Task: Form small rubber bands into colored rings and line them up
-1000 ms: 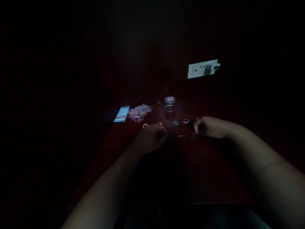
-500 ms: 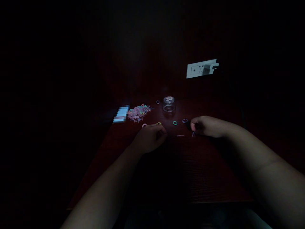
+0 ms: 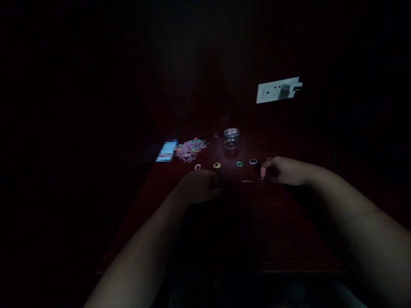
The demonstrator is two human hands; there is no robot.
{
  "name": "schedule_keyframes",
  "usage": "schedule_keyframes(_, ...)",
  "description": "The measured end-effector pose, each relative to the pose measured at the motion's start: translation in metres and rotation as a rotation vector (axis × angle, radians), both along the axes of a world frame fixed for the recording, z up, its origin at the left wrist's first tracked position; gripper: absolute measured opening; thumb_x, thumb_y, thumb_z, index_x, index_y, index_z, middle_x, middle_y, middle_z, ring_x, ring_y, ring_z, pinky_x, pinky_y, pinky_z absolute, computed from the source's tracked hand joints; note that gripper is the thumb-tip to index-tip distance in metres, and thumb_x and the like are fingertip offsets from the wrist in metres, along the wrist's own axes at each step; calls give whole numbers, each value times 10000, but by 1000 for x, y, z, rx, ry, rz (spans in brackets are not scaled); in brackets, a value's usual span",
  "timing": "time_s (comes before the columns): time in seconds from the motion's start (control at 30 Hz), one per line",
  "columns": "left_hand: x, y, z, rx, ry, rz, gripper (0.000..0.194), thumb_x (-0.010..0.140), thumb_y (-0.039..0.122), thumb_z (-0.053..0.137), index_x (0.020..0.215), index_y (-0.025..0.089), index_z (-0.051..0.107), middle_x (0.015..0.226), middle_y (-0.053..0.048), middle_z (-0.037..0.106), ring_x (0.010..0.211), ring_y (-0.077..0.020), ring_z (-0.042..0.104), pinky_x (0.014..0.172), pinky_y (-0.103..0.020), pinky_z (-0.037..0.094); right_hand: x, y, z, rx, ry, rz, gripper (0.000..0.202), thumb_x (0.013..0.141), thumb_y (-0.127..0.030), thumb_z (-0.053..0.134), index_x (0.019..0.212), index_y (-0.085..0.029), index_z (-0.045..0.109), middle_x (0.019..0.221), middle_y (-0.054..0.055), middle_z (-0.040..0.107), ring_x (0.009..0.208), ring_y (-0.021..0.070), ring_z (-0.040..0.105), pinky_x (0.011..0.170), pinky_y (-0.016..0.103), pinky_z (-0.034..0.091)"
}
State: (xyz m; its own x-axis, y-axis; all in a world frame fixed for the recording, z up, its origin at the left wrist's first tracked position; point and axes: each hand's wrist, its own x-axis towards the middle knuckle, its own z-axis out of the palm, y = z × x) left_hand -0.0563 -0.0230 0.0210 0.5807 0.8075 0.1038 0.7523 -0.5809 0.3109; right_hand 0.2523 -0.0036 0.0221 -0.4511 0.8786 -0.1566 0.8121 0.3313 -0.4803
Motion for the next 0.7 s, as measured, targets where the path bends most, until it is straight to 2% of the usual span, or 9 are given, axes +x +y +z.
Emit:
schedule_keyframes(0.1, 4, -1, 1, -12, 8, 0, 171, 711, 357, 706, 802, 212, 694, 814, -24, 701, 688, -162, 628, 733, -322, 510, 1, 2, -2, 15, 1, 4, 134, 671, -183, 615, 775, -222, 690, 731, 3, 679, 672, 174, 604, 641, 294, 450)
schedule_keyframes(0.27, 6, 2, -1, 18, 9, -25, 90, 780, 265, 624, 776, 218, 702, 826, -26, 712, 721, -169, 641, 801, -340, 509, 2, 5, -5, 38, -39, -8, 107, 694, -220, 607, 768, -226, 684, 751, 8, 686, 698, 182, 613, 655, 298, 456)
schedule_keyframes(0.4, 6, 2, -3, 33, 17, -10, 102, 786, 266, 612, 803, 217, 700, 856, -29, 715, 748, -179, 649, 818, -350, 510, -2, 0, 1, 37, -62, -11, 107, 706, -249, 606, 796, -220, 658, 744, 18, 669, 684, 183, 604, 628, 298, 448)
schedule_keyframes(0.53, 1, 4, -1, 46, -19, -20, 120, 811, 281, 584, 824, 229, 691, 841, -12, 717, 763, -172, 651, 834, -347, 503, -8, -6, 10, 91, 103, -37, 69, 741, -270, 567, 779, -213, 565, 689, 3, 610, 614, 160, 557, 582, 286, 429)
schedule_keyframes(0.6, -7, 10, 2, 72, -47, 45, 164, 845, 263, 528, 848, 229, 688, 867, -18, 723, 788, -173, 654, 810, -329, 502, -9, -6, 10, 154, 214, -52, 66, 755, -273, 541, 737, -215, 515, 652, -9, 558, 590, 152, 530, 562, 280, 414)
schedule_keyframes(0.7, -27, 25, 4, 88, -60, 332, 218, 873, 263, 478, 920, 219, 687, 962, -57, 727, 855, -200, 662, 774, -322, 504, -11, -4, 7, 201, 309, -74, 84, 744, -265, 535, 708, -220, 475, 630, -23, 498, 565, 142, 487, 535, 273, 391)
